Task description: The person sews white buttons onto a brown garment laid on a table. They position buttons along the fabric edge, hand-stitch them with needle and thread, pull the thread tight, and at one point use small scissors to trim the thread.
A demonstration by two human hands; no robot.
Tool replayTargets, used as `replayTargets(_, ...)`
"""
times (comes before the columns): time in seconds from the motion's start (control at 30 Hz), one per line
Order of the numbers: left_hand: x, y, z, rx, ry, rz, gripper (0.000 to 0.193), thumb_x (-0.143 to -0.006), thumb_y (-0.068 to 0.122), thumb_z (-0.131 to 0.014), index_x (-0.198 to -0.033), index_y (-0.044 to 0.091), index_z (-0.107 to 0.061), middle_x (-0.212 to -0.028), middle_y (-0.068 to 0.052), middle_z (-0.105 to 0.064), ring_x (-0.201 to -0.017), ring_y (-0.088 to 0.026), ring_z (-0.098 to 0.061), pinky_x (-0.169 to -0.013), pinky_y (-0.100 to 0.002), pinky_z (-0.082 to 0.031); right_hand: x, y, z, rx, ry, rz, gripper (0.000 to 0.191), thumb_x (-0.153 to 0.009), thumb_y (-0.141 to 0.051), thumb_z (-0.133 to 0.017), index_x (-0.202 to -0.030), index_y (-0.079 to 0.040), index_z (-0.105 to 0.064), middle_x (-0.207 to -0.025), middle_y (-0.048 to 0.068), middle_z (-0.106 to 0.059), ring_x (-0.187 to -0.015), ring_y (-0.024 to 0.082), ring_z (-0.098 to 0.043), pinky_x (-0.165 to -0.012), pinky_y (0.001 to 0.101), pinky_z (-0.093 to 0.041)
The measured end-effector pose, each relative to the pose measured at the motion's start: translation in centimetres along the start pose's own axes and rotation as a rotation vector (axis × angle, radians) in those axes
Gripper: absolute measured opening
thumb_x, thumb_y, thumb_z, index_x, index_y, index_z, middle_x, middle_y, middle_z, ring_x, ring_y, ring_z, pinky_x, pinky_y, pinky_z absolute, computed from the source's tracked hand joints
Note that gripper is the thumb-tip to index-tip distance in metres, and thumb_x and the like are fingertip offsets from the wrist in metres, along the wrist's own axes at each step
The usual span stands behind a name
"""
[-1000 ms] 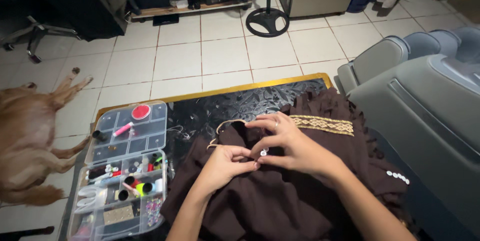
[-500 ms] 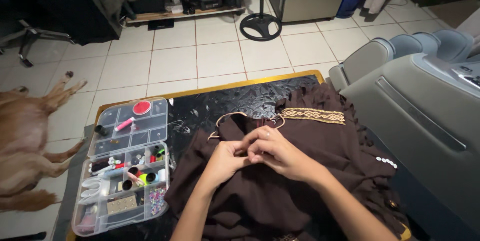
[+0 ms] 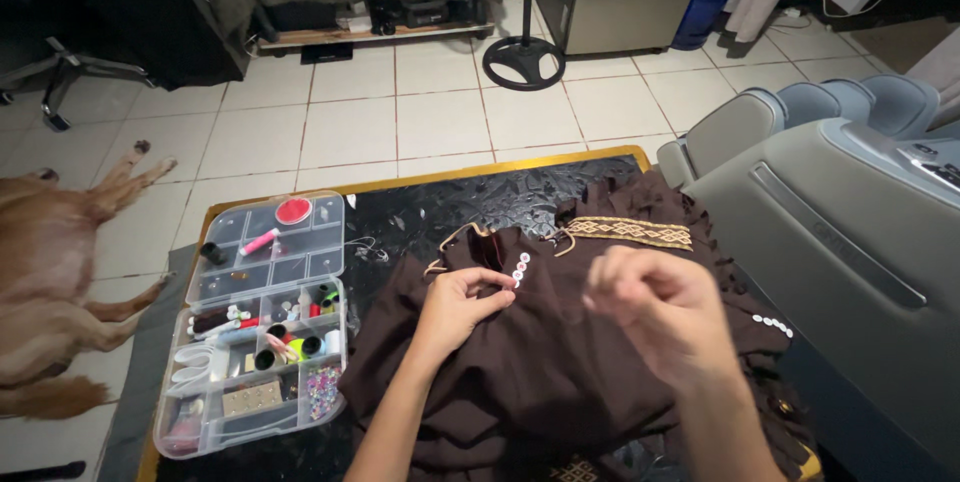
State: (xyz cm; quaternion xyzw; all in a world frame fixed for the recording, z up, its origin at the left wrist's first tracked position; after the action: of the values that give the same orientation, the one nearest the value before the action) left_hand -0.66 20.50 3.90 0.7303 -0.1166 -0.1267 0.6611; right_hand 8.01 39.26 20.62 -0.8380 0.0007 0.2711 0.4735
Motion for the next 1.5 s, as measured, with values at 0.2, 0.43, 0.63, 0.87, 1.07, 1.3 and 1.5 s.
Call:
replayTargets(0.2,-0.1,-0.5,0.3,0.005,0.042,-0.022,0.022,-0.083,0.003,-0.079,-0.105,-0.003,-0.077,-0.097,-0.003,-0.078,-0.086,-0.005,-0.068,-0.077,-0.019,-0.054,2.3,-5.2,0.7,-0.038,0.050,0.165,0.020,-0.103,-0.012,-0.070,-0.091,0.002,-0.061,-0.087,0.007,-0.053,-0.065,0.013,-0.047,-0.055,0.0255,-0.038)
replayTargets(0.43,-0.8,-2.1,1.8,-0.155,0.151,0.030,0.022,-0.085,0.004,-0.081,-0.107,-0.002,-0.081,-0.086,-0.006,-0.076,-0.076,-0.008,-0.056,-0.067,-0.024,-0.043,2.8,-9.5,0.8,0.198,0.132,0.289,0.024,-0.111,-0.009,-0.068,-0.095,0.008,-0.063,-0.087,0.013,-0.055,-0.063,0.008,-0.045,-0.054,0.0188,-0.038)
replayTargets(0.63,-1.4,-2.8,3.7,-0.149,0.193,0.010,0.024,-0.081,0.007,-0.080,-0.105,0.000,-0.080,-0.094,-0.006,-0.080,-0.082,-0.006,-0.071,-0.074,-0.020,-0.055,2.4,-11.1,1.7,0.333,0.194,0.352,0.023,-0.107,-0.012,-0.070,-0.096,0.006,-0.062,-0.088,0.014,-0.055,-0.062,0.008,-0.045,-0.052,0.0168,-0.040)
replayTargets(0.87,-1.4,-3.9,4.5,-0.149,0.193,0.036,0.026,-0.081,0.006,-0.080,-0.105,-0.001,-0.079,-0.100,-0.009,-0.081,-0.088,-0.009,-0.074,-0.080,-0.022,-0.058,5.5,-13.0,8.8,-0.021,0.208,0.346,0.026,-0.110,-0.007,-0.065,-0.089,0.000,-0.052,-0.079,0.007,-0.045,-0.060,0.009,-0.041,-0.052,0.0180,-0.039)
replayTargets(1.07,-0.7,-3.1,4.2,-0.151,0.187,0.053,0.027,-0.081,0.008,-0.080,-0.106,-0.001,-0.079,-0.100,-0.009,-0.081,-0.088,-0.009,-0.074,-0.079,-0.022,-0.057,6.1,-13.1,8.1,0.041,0.300,0.312,0.025,-0.110,-0.007,-0.061,-0.089,-0.001,-0.048,-0.078,0.005,-0.044,-0.055,0.008,-0.042,-0.048,0.0191,-0.039)
replayTargets(1.3,0.2,-2.3,3.5,-0.147,0.132,0.073,0.026,-0.083,0.011,-0.080,-0.108,0.001,-0.080,-0.089,-0.006,-0.079,-0.077,-0.006,-0.067,-0.070,-0.022,-0.054,1.2,-7.8,0.6,0.485,0.299,0.107,0.007,-0.102,-0.005,-0.063,-0.097,-0.001,-0.065,-0.086,0.003,-0.058,-0.064,0.005,-0.047,-0.052,0.0206,-0.036)
replayTargets(1.5,0.1,-2.1,3.8,-0.143,0.154,0.019,0.025,-0.084,0.009,-0.078,-0.107,0.001,-0.079,-0.092,-0.003,-0.079,-0.080,-0.005,-0.068,-0.072,-0.020,-0.054,-2.3,4.2,0.7,0.475,0.326,-0.325,0.012,-0.101,-0.015,-0.062,-0.101,-0.004,-0.066,-0.073,-0.004,-0.053,-0.059,0.003,-0.045,-0.050,0.0197,-0.035)
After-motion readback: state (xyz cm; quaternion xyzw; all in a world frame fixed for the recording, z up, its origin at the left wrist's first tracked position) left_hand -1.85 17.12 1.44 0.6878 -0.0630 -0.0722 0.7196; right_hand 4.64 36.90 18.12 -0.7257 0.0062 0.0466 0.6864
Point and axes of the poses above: each hand's wrist, its own x-axis away from the middle knuckle, its own z-axis out of the back of the hand, y = z × x, the point moved 8 cm from there along -x, towards the middle knuckle
